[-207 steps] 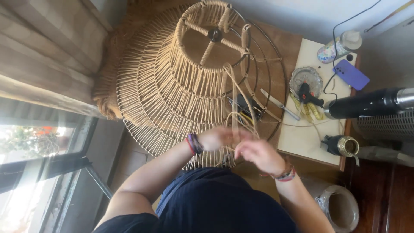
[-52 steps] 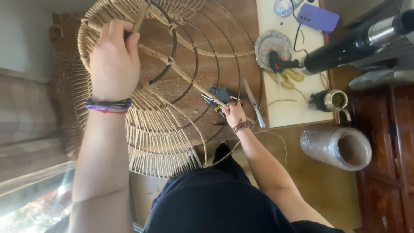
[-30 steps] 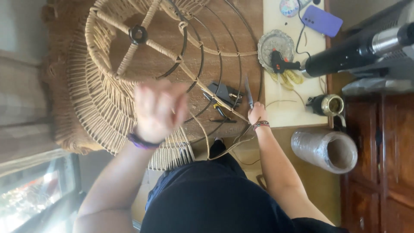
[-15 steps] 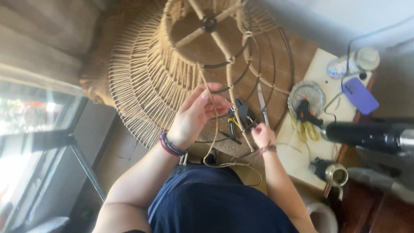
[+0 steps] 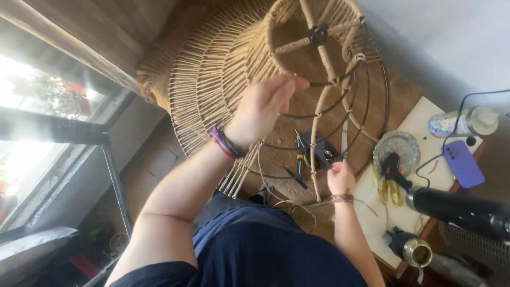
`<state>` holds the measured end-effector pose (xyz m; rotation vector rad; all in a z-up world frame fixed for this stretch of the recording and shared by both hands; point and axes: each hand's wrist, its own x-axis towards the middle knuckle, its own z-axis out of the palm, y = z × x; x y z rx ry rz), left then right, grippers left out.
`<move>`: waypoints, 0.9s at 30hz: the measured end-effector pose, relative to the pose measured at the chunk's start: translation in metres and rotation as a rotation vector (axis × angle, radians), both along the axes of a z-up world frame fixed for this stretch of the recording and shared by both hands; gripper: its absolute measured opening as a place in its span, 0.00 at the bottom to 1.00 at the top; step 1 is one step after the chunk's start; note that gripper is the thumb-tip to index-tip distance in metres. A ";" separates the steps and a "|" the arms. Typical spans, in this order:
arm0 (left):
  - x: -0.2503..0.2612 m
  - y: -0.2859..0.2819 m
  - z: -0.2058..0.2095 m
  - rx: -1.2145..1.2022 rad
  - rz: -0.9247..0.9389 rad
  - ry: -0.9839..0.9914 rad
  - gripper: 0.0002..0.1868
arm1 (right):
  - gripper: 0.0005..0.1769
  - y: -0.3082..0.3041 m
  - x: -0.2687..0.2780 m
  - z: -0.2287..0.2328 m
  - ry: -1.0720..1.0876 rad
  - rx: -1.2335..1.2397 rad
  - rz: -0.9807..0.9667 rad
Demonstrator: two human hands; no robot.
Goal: Weaving wicker strands onto a metal frame to construct a lampshade or furniture component.
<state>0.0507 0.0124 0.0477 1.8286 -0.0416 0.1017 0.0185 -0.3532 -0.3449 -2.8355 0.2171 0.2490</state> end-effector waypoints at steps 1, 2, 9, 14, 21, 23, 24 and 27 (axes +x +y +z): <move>-0.013 -0.005 0.003 -0.006 0.028 -0.036 0.16 | 0.12 0.007 0.002 0.030 -0.288 0.099 0.062; -0.026 -0.011 0.005 -0.013 0.056 -0.071 0.17 | 0.17 0.014 0.005 0.059 -0.576 0.199 0.123; -0.067 -0.027 -0.090 -0.041 0.179 -0.245 0.27 | 0.14 0.136 0.083 0.268 -0.571 1.074 0.304; -0.058 -0.018 -0.109 0.000 0.163 -0.265 0.27 | 0.21 0.141 0.171 0.257 0.216 1.650 0.197; -0.062 -0.009 -0.110 0.014 0.160 -0.267 0.25 | 0.13 0.166 0.243 0.220 0.832 1.412 0.366; -0.062 -0.007 -0.104 0.062 0.149 -0.270 0.23 | 0.11 0.173 0.265 0.192 0.704 1.381 0.410; -0.059 -0.006 -0.105 0.060 0.158 -0.270 0.23 | 0.11 0.177 0.259 0.213 0.710 1.376 0.416; -0.056 -0.001 -0.108 0.255 0.167 -0.343 0.23 | 0.05 0.188 0.241 0.250 0.425 0.915 1.187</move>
